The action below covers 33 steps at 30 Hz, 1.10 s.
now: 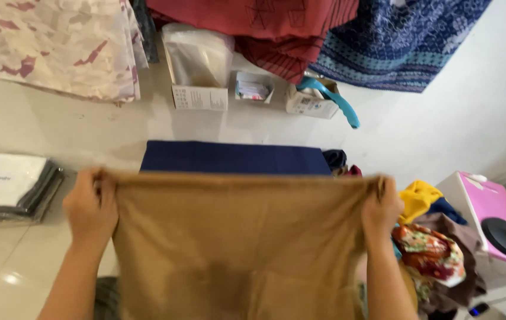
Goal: The person is using a lint roller to clean a piece of brown fabric and then folding it neatly on a floor mat.
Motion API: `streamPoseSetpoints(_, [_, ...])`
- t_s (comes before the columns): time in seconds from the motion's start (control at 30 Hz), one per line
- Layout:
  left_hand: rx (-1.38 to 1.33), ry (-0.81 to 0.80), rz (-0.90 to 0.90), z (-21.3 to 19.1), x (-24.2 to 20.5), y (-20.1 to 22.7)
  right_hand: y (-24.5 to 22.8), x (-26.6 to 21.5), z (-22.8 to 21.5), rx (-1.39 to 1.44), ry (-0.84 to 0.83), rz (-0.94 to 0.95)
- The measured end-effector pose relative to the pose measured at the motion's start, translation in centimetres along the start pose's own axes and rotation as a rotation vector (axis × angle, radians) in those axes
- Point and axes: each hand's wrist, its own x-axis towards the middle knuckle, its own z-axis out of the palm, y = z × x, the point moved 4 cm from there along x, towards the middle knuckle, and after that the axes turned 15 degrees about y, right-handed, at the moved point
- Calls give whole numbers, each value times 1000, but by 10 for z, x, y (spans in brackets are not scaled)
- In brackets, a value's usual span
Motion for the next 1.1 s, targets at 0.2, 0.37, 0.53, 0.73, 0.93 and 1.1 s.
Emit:
streamPoseSetpoints(0.2, [-18, -71, 88, 129, 52, -44, 66, 31, 150, -372, -36, -184])
streamPoseSetpoints(0.37, [67, -275, -93, 222, 25, -110, 119, -3, 240, -540, -62, -415])
streamPoseSetpoints(0.53, [391, -530, -177, 287, -38, -187, 193, -67, 305, -659, -474, -82])
streamPoseSetpoints(0.73, [497, -612, -292, 275, -29, -160, 158, -49, 286, -641, -486, -8])
streamPoseSetpoints(0.93, [314, -513, -499, 253, -14, -149, 211, -46, 268, -188, -393, 472])
streamPoseSetpoints(1.1, [190, -402, -571, 155, -25, -137, 163, -36, 152, 72, -251, 574])
